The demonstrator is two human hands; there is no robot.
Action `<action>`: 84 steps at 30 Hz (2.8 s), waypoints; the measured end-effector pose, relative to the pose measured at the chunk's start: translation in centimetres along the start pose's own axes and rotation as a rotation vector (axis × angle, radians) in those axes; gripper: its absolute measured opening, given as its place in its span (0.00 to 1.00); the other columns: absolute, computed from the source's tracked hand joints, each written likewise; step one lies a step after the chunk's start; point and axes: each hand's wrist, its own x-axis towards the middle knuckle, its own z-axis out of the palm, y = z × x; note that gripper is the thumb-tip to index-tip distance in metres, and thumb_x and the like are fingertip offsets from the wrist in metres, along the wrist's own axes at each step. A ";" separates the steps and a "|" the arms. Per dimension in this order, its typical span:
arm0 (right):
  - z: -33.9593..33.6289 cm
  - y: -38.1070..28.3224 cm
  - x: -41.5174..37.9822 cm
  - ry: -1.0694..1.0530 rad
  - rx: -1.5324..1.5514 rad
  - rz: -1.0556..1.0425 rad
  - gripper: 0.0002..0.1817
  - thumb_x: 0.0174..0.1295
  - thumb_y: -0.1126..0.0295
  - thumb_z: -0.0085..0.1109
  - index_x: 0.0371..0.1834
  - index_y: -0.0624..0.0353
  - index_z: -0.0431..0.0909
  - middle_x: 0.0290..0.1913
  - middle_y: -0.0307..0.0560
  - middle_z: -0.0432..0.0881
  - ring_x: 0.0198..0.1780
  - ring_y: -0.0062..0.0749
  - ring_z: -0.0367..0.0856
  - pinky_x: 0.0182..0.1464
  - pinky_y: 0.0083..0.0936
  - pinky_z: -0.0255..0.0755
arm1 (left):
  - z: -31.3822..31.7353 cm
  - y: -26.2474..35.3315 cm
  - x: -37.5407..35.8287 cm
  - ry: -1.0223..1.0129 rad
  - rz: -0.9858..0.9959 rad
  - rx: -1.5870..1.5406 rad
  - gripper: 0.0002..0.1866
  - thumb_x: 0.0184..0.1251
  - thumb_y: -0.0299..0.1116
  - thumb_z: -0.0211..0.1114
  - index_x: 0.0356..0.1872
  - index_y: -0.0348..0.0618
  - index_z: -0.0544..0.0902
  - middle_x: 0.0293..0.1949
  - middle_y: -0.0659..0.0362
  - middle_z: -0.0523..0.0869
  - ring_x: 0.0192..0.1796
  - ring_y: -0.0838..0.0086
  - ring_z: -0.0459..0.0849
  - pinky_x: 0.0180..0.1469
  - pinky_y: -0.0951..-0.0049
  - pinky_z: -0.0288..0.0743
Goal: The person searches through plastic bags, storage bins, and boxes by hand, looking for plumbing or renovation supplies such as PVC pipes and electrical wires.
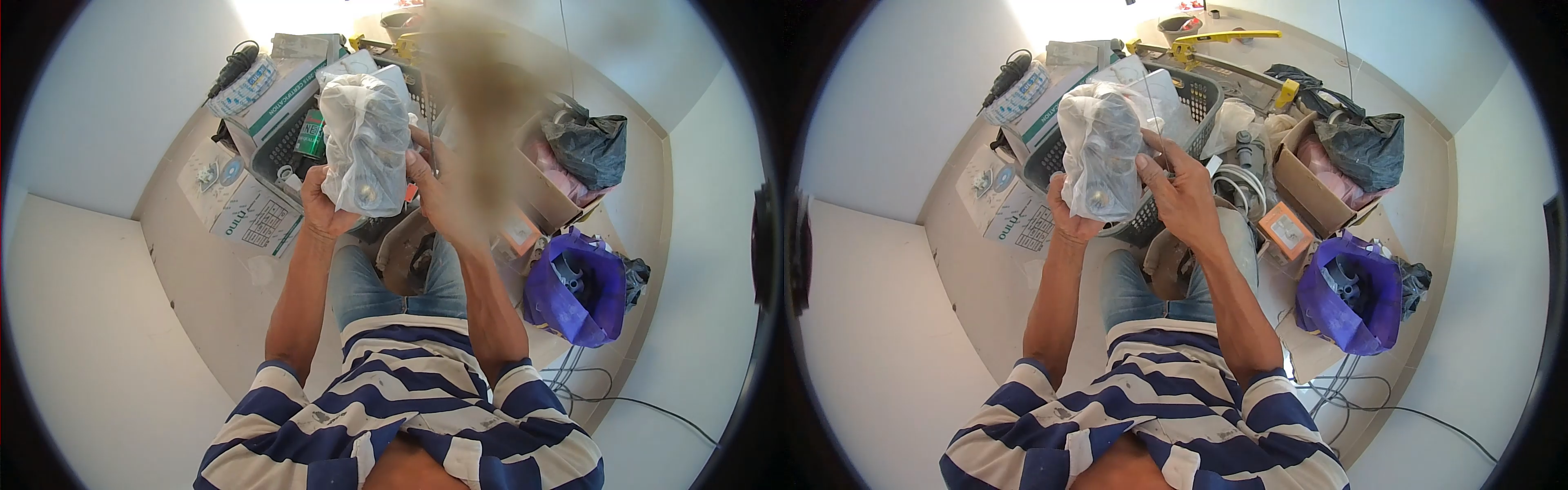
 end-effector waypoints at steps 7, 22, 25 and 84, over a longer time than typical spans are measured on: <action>-0.9 -0.7 0.4 -0.111 0.091 0.147 0.29 0.69 0.58 0.58 0.64 0.70 0.71 0.39 0.45 0.82 0.40 0.23 0.74 0.44 0.23 0.70 | 0.8 -0.3 -0.1 0.050 -0.057 -0.133 0.28 0.73 0.44 0.48 0.66 0.35 0.67 0.62 0.41 0.74 0.61 0.49 0.78 0.52 0.54 0.86; -1.9 3.8 -1.0 -0.242 0.022 0.426 0.23 0.63 0.70 0.58 0.62 0.65 0.74 0.39 0.37 0.78 0.39 0.19 0.72 0.41 0.20 0.67 | 4.5 -1.1 -1.0 0.594 0.048 0.686 0.27 0.76 0.46 0.51 0.68 0.38 0.65 0.59 0.49 0.78 0.59 0.62 0.81 0.55 0.57 0.81; -2.1 6.0 -2.7 -0.251 0.082 0.450 0.12 0.61 0.72 0.58 0.47 0.62 0.80 0.34 0.34 0.76 0.35 0.17 0.70 0.38 0.19 0.65 | 4.8 -1.6 -2.0 0.634 0.130 0.979 0.26 0.73 0.41 0.59 0.67 0.40 0.68 0.55 0.55 0.81 0.55 0.70 0.81 0.56 0.66 0.77; 4.8 12.4 -11.9 -0.854 -0.162 0.408 0.12 0.52 0.68 0.58 0.35 0.66 0.80 0.26 0.55 0.78 0.27 0.35 0.74 0.33 0.33 0.68 | -1.5 -2.4 -20.3 0.693 -0.455 1.491 0.10 0.61 0.30 0.66 0.37 0.32 0.83 0.29 0.62 0.82 0.31 0.82 0.76 0.34 0.78 0.71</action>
